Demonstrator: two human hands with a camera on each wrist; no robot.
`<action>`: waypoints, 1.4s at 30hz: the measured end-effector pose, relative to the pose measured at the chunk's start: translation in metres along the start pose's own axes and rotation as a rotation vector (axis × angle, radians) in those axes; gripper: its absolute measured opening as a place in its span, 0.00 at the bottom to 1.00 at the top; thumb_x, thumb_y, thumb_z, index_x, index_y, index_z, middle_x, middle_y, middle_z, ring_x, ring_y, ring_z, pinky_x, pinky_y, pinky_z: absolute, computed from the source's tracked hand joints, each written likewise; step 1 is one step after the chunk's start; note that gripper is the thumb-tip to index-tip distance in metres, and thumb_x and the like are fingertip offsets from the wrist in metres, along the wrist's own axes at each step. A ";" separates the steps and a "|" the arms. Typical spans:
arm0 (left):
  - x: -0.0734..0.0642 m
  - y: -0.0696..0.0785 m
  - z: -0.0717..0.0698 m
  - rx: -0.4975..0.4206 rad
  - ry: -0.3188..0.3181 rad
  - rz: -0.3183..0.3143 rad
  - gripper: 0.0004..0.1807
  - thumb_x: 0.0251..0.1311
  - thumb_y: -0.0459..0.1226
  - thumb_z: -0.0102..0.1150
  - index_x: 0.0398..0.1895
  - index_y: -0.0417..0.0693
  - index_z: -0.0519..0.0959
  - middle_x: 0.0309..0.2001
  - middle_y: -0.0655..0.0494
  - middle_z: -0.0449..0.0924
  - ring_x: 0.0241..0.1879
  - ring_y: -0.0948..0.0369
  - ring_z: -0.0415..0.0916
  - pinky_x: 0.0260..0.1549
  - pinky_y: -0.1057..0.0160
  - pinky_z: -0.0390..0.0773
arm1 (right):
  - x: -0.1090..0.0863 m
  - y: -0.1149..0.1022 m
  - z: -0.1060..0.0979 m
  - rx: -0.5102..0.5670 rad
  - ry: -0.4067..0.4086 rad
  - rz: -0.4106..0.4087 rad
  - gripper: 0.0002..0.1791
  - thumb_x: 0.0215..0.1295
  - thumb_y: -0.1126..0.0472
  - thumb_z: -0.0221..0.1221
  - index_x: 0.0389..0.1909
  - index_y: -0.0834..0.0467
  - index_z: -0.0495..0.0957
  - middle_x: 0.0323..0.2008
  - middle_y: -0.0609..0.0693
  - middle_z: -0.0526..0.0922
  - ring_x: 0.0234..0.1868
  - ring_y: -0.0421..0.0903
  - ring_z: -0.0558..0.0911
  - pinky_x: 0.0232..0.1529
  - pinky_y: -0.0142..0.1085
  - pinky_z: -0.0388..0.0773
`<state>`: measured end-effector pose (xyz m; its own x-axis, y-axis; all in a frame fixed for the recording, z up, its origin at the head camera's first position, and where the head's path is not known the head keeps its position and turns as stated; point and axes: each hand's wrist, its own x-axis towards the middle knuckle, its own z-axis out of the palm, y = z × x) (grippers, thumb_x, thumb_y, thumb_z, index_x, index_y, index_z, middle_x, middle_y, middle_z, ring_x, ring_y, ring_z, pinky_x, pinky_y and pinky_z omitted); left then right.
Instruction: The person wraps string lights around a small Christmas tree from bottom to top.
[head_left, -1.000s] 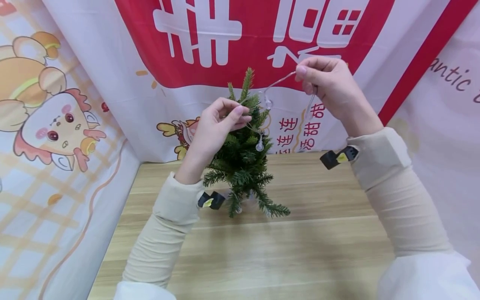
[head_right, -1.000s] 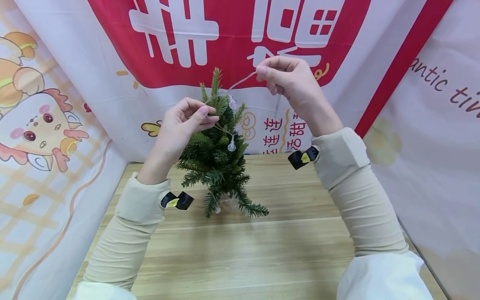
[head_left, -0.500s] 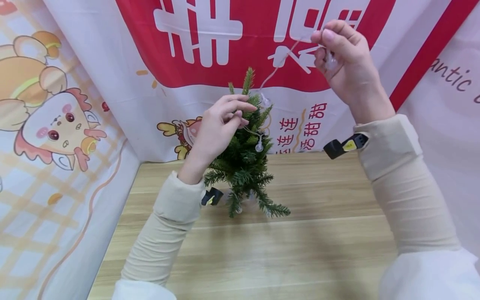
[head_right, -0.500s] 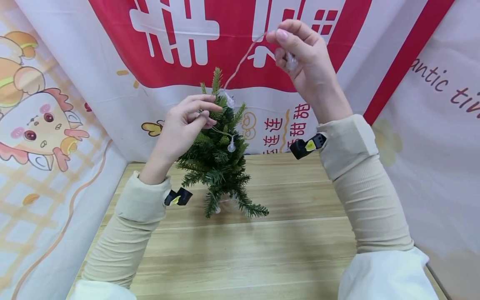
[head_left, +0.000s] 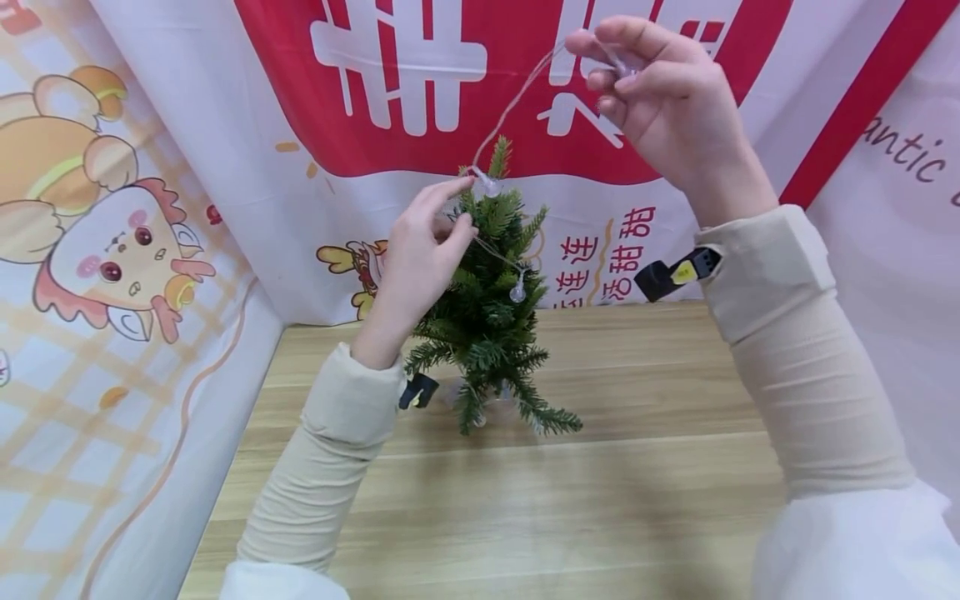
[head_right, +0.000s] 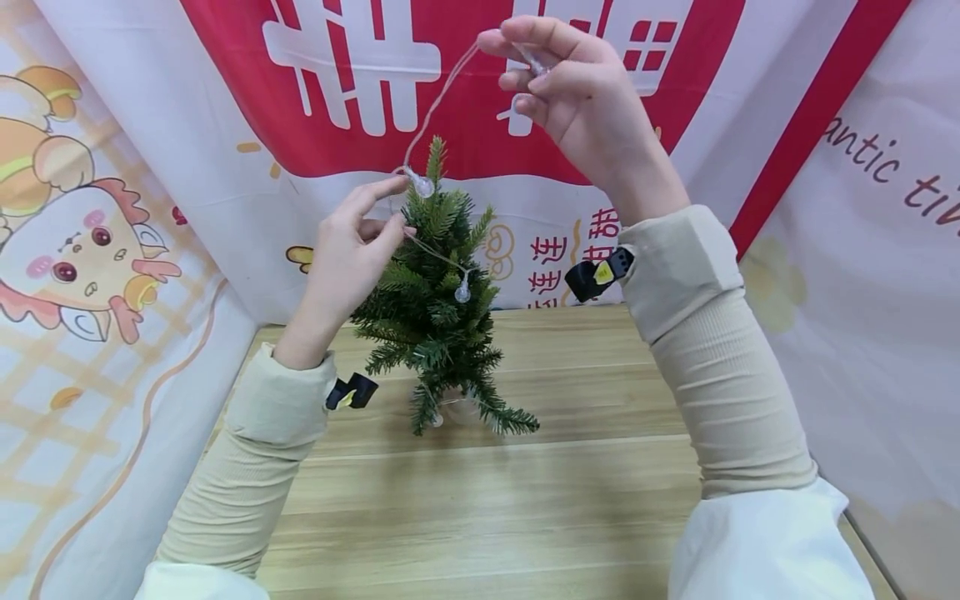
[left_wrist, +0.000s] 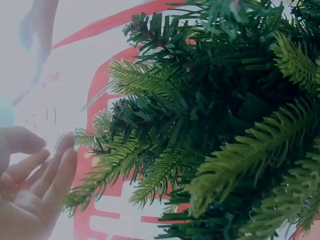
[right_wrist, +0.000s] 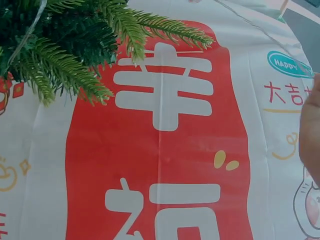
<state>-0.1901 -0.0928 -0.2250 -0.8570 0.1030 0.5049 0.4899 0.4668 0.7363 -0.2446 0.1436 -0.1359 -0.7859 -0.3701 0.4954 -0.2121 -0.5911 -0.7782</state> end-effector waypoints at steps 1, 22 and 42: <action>0.000 -0.001 -0.001 0.000 0.024 -0.009 0.20 0.67 0.32 0.50 0.61 0.45 0.74 0.60 0.50 0.75 0.41 0.56 0.82 0.28 0.71 0.73 | 0.000 0.000 0.001 -0.003 -0.027 0.005 0.17 0.64 0.77 0.42 0.49 0.70 0.75 0.50 0.63 0.77 0.39 0.51 0.75 0.36 0.30 0.79; 0.000 -0.021 -0.020 0.000 0.067 -0.173 0.20 0.67 0.34 0.46 0.60 0.45 0.74 0.62 0.53 0.72 0.47 0.55 0.80 0.36 0.70 0.76 | 0.016 0.021 0.005 -0.375 0.170 0.130 0.16 0.68 0.53 0.52 0.41 0.62 0.79 0.25 0.53 0.78 0.23 0.44 0.75 0.26 0.26 0.76; 0.004 -0.045 -0.037 -0.026 -0.290 -0.359 0.35 0.72 0.58 0.15 0.74 0.52 0.55 0.75 0.49 0.51 0.67 0.43 0.63 0.69 0.42 0.58 | 0.012 0.065 -0.014 -0.516 0.342 0.287 0.19 0.65 0.56 0.59 0.57 0.52 0.78 0.38 0.44 0.81 0.33 0.40 0.77 0.36 0.28 0.76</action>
<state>-0.2097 -0.1460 -0.2392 -0.9806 0.1825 0.0715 0.1547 0.4960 0.8545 -0.2760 0.1109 -0.1855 -0.9739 -0.1632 0.1580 -0.1509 -0.0549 -0.9870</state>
